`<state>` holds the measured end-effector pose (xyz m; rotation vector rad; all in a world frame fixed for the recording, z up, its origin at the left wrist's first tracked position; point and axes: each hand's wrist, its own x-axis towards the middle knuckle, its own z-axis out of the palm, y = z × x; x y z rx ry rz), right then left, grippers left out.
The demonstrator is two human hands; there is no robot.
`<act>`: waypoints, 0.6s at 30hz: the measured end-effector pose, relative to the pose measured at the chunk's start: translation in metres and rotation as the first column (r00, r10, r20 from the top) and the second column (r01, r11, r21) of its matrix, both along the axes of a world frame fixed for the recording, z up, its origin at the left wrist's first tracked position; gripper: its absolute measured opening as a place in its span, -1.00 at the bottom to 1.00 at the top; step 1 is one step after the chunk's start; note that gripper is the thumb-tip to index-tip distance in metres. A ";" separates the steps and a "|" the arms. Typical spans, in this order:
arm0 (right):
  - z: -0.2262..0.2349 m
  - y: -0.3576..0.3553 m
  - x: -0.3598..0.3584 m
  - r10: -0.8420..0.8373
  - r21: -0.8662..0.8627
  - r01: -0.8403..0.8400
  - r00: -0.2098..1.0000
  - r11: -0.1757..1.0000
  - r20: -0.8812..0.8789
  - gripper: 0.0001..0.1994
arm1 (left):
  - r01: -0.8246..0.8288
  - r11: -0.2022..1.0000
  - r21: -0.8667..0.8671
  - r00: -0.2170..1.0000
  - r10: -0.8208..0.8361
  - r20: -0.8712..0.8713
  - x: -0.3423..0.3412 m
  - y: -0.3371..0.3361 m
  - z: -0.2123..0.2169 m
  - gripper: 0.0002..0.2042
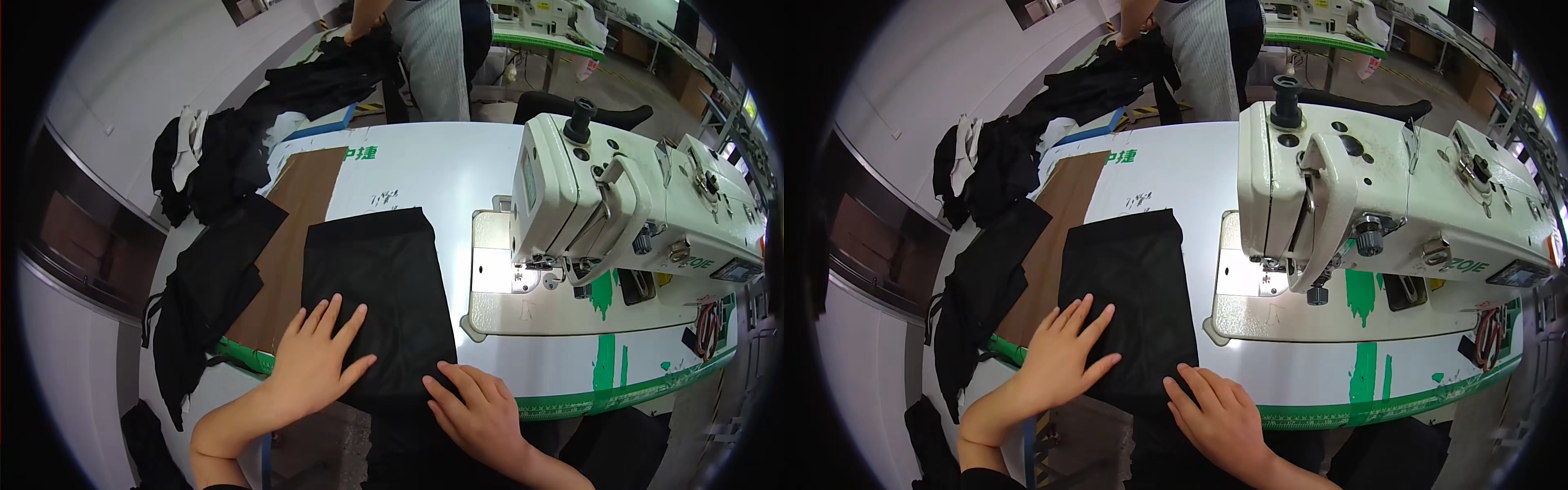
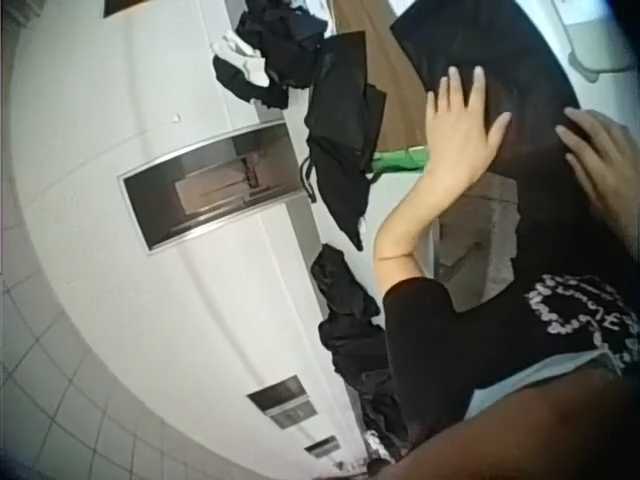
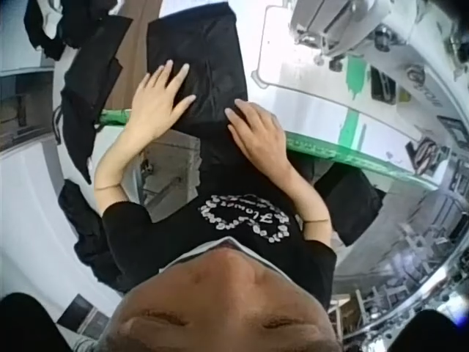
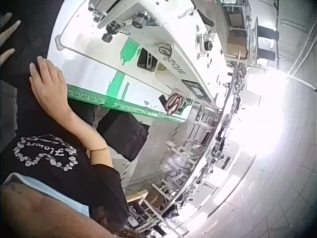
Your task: Sewing black fabric pieces together using an industrial sewing machine.
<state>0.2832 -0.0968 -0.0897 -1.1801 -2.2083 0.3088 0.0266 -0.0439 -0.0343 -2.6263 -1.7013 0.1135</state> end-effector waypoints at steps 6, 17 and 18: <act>0.000 0.004 0.000 -0.006 -0.003 0.006 1.000 1.000 -0.027 -0.68 | 0.069 0.948 0.309 0.944 -0.163 0.288 0.020 0.135 -0.024 -0.59; -0.005 0.003 0.000 -0.032 0.010 0.033 0.999 0.999 -0.026 -0.70 | -0.052 0.922 0.385 0.825 -0.178 0.536 0.032 0.192 -0.039 -0.87; -0.005 0.003 0.001 -0.039 0.002 0.039 0.999 0.999 -0.030 -0.70 | -0.052 0.923 0.382 0.826 -0.175 0.535 0.031 0.182 -0.038 -0.87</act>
